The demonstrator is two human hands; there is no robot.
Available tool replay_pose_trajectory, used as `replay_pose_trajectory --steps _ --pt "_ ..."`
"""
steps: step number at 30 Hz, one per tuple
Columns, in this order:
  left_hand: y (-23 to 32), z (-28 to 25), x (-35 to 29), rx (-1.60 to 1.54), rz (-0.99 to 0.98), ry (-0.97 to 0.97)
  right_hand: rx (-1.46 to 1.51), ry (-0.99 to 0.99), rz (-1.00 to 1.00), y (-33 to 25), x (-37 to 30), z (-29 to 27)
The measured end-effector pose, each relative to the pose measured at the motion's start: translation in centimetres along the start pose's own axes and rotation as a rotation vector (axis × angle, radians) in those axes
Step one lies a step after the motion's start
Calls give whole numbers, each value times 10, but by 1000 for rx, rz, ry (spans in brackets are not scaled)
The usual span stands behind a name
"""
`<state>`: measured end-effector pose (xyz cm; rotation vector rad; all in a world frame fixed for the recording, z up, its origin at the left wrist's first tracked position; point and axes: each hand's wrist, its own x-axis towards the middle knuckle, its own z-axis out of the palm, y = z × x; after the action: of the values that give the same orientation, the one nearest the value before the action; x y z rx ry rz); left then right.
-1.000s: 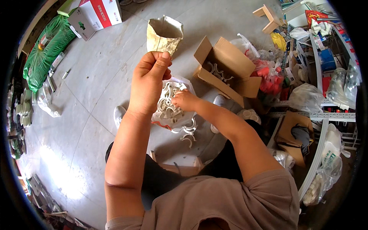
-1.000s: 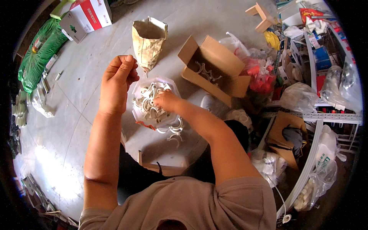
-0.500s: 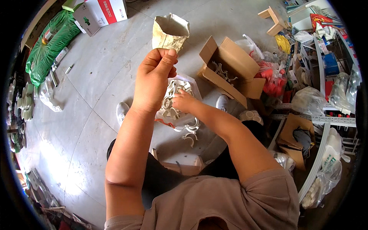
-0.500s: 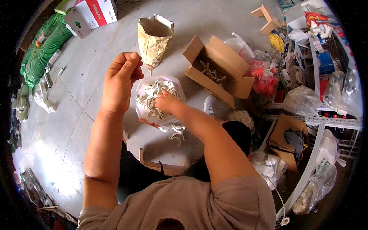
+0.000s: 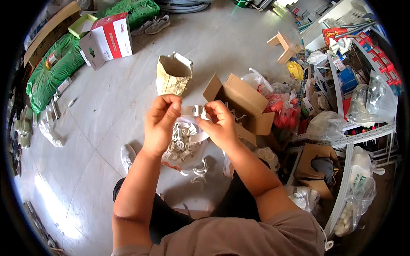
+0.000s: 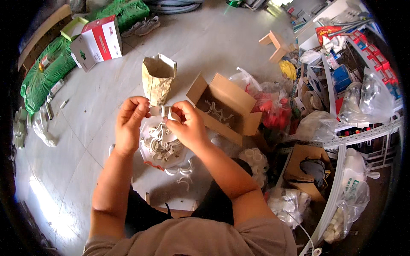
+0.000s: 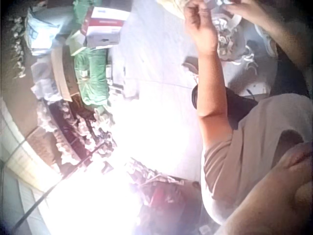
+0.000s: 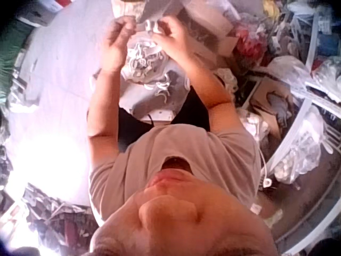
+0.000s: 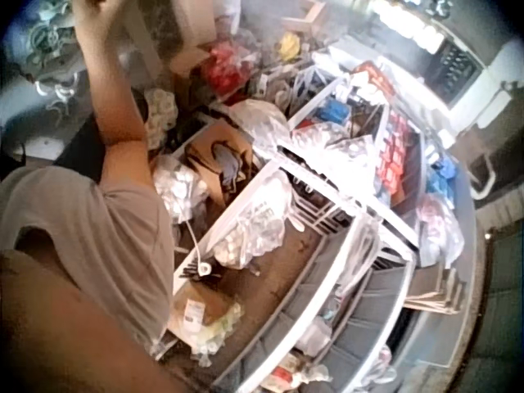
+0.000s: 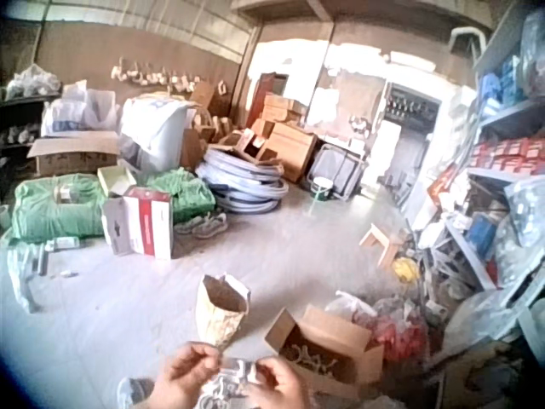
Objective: The person sits on the floor and repeatedly picks up small white plastic clips, snaps them together, and places them into a cardboard box. The person handles the clips one at a time, inspecting and assembling them throughout the clip.
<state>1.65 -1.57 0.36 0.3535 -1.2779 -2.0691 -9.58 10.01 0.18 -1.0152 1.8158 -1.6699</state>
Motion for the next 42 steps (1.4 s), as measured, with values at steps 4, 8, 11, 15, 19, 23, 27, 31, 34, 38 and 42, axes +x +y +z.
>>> replay_pose_trajectory --steps 4,8,11,15,19,23,27,31,34,38,42 --pt "-5 15 -4 -6 -58 -134 93 16 -76 0 -3 -2" --pt "-10 17 -5 11 -88 -69 121 -96 -120 -2 -5 -5" --pt "-15 19 -3 7 -102 31 297 -207 -84 -3 -5 -13" --pt "-21 22 0 -44 -123 51 251 -118 -91 -5 -3 -17" --pt "-26 30 2 -67 -145 35 -40 -54 -255 4 6 -28" --pt "-24 36 4 -73 -162 4 127 31 -248 10 7 -29" --pt "-28 35 4 -13 -130 -60 244 -122 -58 -5 2 -30" --pt "-25 37 4 131 -72 -90 221 -221 -9 0 -1 -37" --pt "-24 39 3 99 -78 -75 264 -180 -5 -1 0 -36" --pt "-29 43 5 -57 -143 -63 357 -90 14 0 4 -39" --pt "-31 33 5 242 -67 -287 396 3 91 7 5 -41"
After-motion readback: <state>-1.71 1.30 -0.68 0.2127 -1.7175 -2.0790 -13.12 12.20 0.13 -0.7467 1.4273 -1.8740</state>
